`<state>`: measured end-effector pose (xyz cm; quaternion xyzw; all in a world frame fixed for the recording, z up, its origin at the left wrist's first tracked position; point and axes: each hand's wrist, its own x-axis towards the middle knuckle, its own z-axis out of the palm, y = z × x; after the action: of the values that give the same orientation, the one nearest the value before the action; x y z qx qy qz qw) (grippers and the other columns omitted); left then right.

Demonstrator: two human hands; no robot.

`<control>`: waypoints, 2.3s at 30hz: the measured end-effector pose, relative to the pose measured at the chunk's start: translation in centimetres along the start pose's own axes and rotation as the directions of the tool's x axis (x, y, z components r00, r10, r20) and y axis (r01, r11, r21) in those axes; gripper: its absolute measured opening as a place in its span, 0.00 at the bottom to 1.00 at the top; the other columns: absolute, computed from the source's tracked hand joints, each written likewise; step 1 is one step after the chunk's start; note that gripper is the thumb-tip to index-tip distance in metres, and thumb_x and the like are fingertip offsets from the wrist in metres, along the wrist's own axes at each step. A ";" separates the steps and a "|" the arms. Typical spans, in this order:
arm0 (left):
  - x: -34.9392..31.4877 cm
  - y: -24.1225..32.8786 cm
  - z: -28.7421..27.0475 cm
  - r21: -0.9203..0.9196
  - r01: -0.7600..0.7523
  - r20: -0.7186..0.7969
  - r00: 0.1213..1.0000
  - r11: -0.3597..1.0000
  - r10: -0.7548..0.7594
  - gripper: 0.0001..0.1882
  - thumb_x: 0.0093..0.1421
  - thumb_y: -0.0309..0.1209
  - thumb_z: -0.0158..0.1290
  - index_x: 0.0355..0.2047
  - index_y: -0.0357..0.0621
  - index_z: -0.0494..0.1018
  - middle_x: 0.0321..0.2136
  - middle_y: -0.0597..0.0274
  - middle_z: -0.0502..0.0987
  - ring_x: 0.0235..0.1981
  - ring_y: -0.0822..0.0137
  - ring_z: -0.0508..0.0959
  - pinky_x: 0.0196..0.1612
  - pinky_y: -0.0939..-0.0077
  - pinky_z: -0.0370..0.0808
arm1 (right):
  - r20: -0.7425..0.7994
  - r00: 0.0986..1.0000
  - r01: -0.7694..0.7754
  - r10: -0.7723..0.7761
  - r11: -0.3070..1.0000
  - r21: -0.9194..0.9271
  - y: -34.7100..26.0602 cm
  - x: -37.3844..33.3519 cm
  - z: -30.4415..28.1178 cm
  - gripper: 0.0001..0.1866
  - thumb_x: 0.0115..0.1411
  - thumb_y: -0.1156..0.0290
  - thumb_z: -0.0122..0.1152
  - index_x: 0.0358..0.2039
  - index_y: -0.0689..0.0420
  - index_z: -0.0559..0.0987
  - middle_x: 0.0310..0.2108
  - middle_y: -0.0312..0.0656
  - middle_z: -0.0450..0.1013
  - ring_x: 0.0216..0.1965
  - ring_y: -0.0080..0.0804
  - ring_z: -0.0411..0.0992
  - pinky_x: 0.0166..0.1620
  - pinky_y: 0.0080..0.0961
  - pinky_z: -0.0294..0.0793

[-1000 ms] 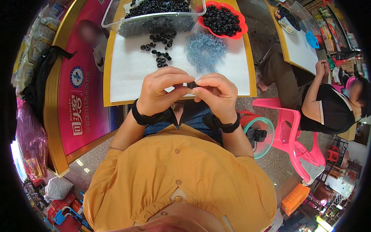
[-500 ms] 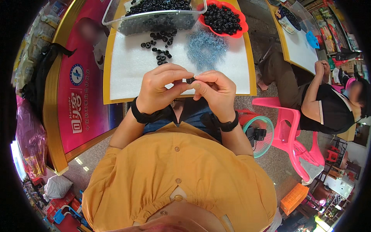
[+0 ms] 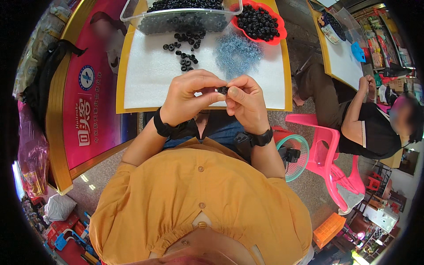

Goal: The person assembles small black components by hand, picking up pieces from the foam mat and pressing them together.

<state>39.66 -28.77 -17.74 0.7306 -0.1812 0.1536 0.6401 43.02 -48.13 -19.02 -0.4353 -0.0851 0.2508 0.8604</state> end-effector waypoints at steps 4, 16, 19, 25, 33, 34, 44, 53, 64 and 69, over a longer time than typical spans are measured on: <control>0.1 -0.3 -0.1 0.041 -0.072 -0.006 0.997 0.997 0.072 0.14 0.53 0.22 0.65 0.41 0.41 0.81 0.35 0.59 0.80 0.30 0.71 0.80 0.31 0.80 0.77 | 0.016 0.999 -0.049 0.048 0.997 0.062 0.3 0.4 -0.3 0.08 0.63 0.71 0.63 0.39 0.58 0.75 0.27 0.37 0.74 0.23 0.20 0.71 0.22 0.16 0.73; 0.3 -0.7 -0.1 0.148 -0.133 0.028 0.991 0.980 0.131 0.17 0.50 0.23 0.66 0.43 0.42 0.81 0.31 0.60 0.78 0.29 0.67 0.78 0.31 0.77 0.75 | 0.163 0.947 -0.309 0.279 0.928 0.207 0.8 1.0 -1.5 0.22 0.64 0.60 0.63 0.50 0.62 0.71 0.35 0.40 0.73 0.25 0.21 0.72 0.22 0.13 0.74; 0.3 -0.7 0.1 0.140 -0.106 0.020 0.994 0.984 0.104 0.17 0.50 0.24 0.66 0.42 0.43 0.82 0.29 0.62 0.77 0.28 0.68 0.77 0.30 0.77 0.73 | 0.172 0.947 -0.303 0.271 0.934 0.192 1.0 1.2 -1.7 0.22 0.64 0.59 0.62 0.49 0.63 0.71 0.36 0.40 0.73 0.26 0.22 0.72 0.22 0.13 0.74; 0.3 -0.7 0.1 0.139 -0.094 0.024 0.995 0.986 0.092 0.16 0.50 0.24 0.66 0.41 0.44 0.82 0.27 0.64 0.75 0.26 0.70 0.74 0.27 0.78 0.70 | 0.196 0.937 -0.325 0.288 0.925 0.198 1.2 1.3 -2.2 0.19 0.64 0.61 0.62 0.47 0.64 0.73 0.34 0.41 0.73 0.26 0.21 0.71 0.20 0.11 0.72; 0.3 -1.1 0.1 0.070 -0.033 0.043 0.999 0.997 0.030 0.15 0.51 0.25 0.66 0.41 0.44 0.82 0.26 0.65 0.74 0.25 0.73 0.72 0.27 0.80 0.68 | 0.194 0.949 -0.291 0.246 0.923 0.251 1.5 1.1 -1.3 0.17 0.64 0.65 0.60 0.46 0.64 0.72 0.30 0.40 0.71 0.18 0.17 0.64 0.14 0.09 0.62; 0.3 -1.2 0.1 0.052 -0.039 0.043 0.998 0.998 0.037 0.15 0.52 0.25 0.66 0.42 0.44 0.82 0.26 0.66 0.74 0.26 0.73 0.71 0.27 0.80 0.68 | 0.194 0.950 -0.291 0.247 0.923 0.251 1.4 1.0 -1.1 0.17 0.64 0.65 0.60 0.46 0.64 0.72 0.30 0.40 0.71 0.18 0.17 0.64 0.14 0.09 0.62; 0.0 -1.3 0.4 -0.019 -0.033 0.034 0.999 0.999 0.033 0.14 0.52 0.26 0.65 0.41 0.41 0.81 0.26 0.65 0.74 0.27 0.72 0.73 0.30 0.79 0.68 | 0.171 0.976 -0.179 0.133 0.940 0.290 1.4 0.3 0.4 0.15 0.65 0.63 0.60 0.41 0.63 0.71 0.25 0.37 0.68 0.17 0.18 0.64 0.15 0.10 0.61; -0.1 -1.0 0.9 -0.065 -0.053 0.006 0.999 0.996 0.054 0.13 0.54 0.25 0.64 0.41 0.41 0.80 0.26 0.65 0.73 0.28 0.71 0.72 0.32 0.78 0.69 | 0.211 0.972 -0.160 0.099 0.942 0.295 1.9 0.4 0.3 0.20 0.62 0.59 0.64 0.42 0.63 0.72 0.28 0.38 0.70 0.18 0.18 0.67 0.14 0.09 0.62; 0.5 0.1 -0.7 0.100 -0.131 0.149 0.982 0.986 0.115 0.15 0.55 0.26 0.62 0.45 0.43 0.80 0.26 0.64 0.70 0.28 0.67 0.71 0.31 0.74 0.68 | 0.254 0.953 -0.216 0.162 0.956 0.199 2.4 0.6 -1.1 0.29 0.58 0.54 0.69 0.50 0.64 0.73 0.30 0.38 0.73 0.19 0.16 0.66 0.15 0.11 0.63; 0.2 -0.8 -0.7 0.035 -0.151 0.169 0.975 0.988 0.144 0.17 0.55 0.27 0.63 0.46 0.43 0.80 0.26 0.63 0.71 0.28 0.67 0.72 0.32 0.75 0.69 | 0.224 0.965 -0.169 0.135 0.976 0.140 2.2 0.3 -0.8 0.28 0.57 0.55 0.71 0.47 0.64 0.74 0.27 0.37 0.72 0.18 0.16 0.65 0.17 0.10 0.60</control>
<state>40.17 -28.03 -18.30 0.7404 -0.2838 0.1437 0.5921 42.76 -47.45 -21.31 -0.3416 -0.1228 0.3673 0.8564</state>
